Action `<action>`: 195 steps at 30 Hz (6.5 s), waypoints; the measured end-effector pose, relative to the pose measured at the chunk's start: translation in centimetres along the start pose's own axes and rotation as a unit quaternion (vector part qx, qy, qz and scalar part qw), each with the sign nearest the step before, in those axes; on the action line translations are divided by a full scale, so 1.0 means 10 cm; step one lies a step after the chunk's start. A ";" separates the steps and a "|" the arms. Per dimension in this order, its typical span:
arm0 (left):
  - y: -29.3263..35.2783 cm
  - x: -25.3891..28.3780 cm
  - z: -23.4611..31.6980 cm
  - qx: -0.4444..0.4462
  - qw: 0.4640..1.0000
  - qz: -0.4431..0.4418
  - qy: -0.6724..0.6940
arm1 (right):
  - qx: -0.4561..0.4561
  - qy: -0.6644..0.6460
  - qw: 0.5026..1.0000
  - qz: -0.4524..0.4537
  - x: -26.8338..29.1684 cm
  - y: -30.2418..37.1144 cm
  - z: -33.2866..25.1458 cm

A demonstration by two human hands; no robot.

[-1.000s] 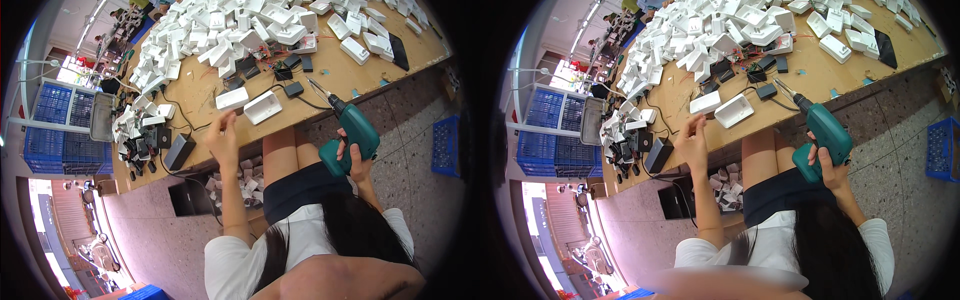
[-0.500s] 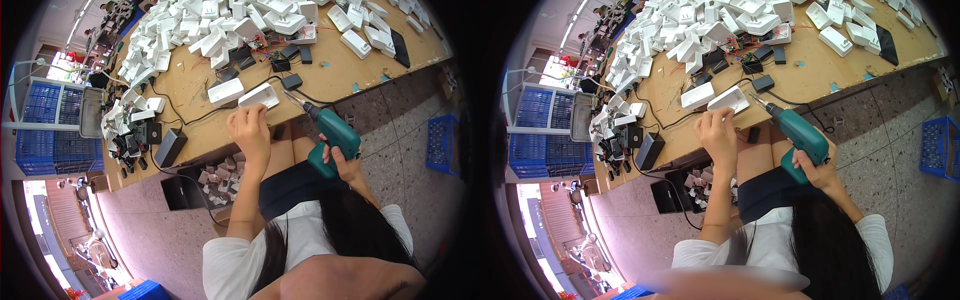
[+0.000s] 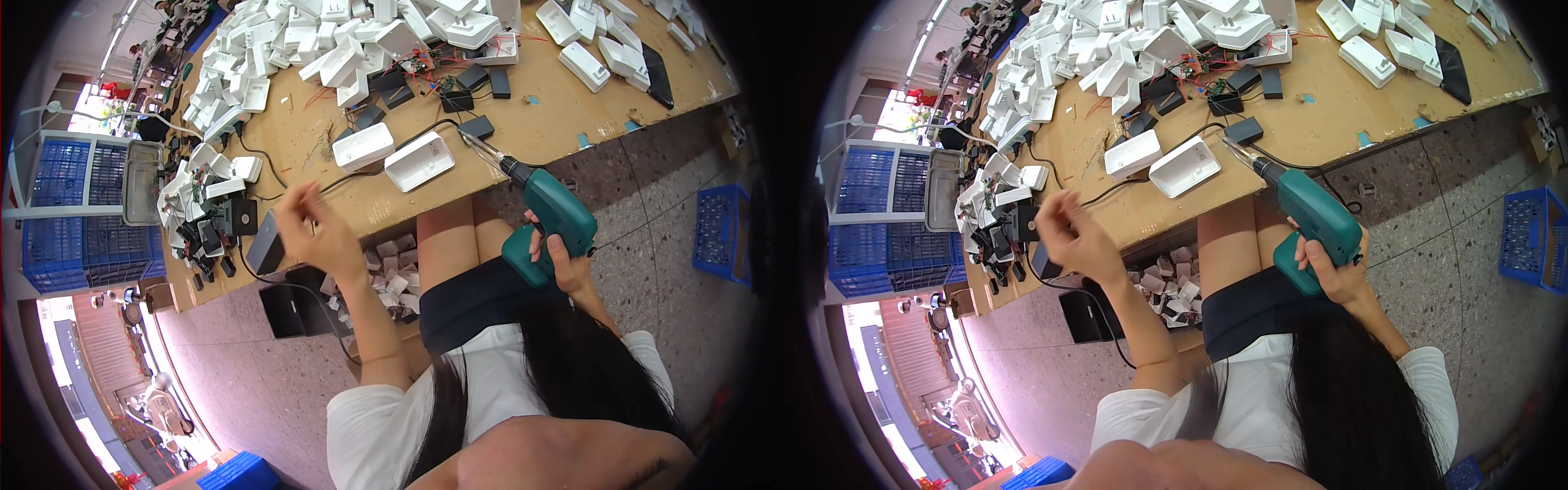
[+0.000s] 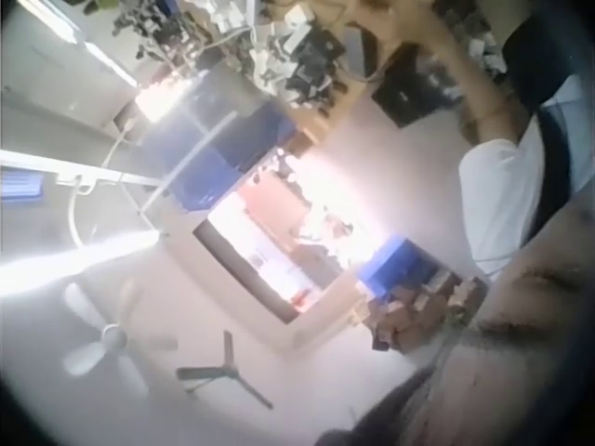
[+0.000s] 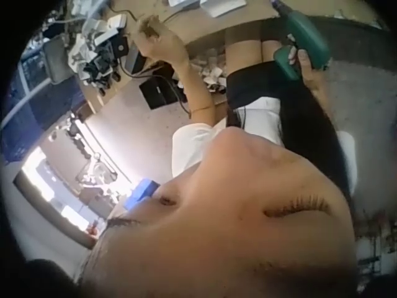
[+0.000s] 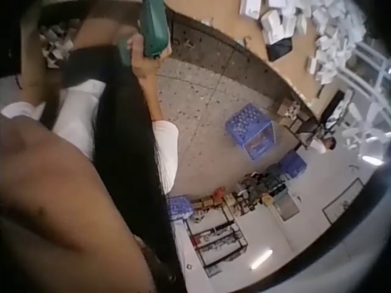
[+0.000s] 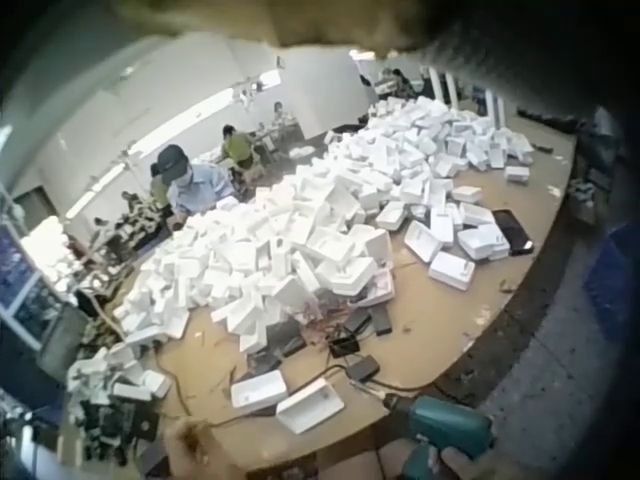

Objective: The recorder is assembling small electronic circuits into white plastic enclosures using an electric screwdriver at a manual workstation.

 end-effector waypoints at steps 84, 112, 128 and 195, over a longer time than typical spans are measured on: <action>0.77 -1.03 -0.64 -0.092 0.987 -0.073 -0.107 | 0.090 0.222 0.970 0.034 -1.03 -0.67 0.05; 1.10 -0.90 -0.51 -0.100 0.987 -0.081 -0.094 | 0.003 0.080 0.993 0.089 -0.84 -0.25 0.51; 1.31 -0.52 -0.24 -0.103 0.989 -0.071 -0.083 | -0.001 0.000 0.997 0.078 -0.75 0.42 0.40; 1.37 -0.97 0.46 -0.105 0.969 -0.105 -0.195 | -0.001 0.009 0.999 0.052 0.19 0.27 0.16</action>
Point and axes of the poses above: each hand's wrist, its own y-axis away from the middle knuckle, its own x-axis out of the back of the hand, z = x × y, the point moved 10 cm from there along -y, towards the middle knuckle, and after that the axes turned 1 degree about z, right-handed, at the moved point
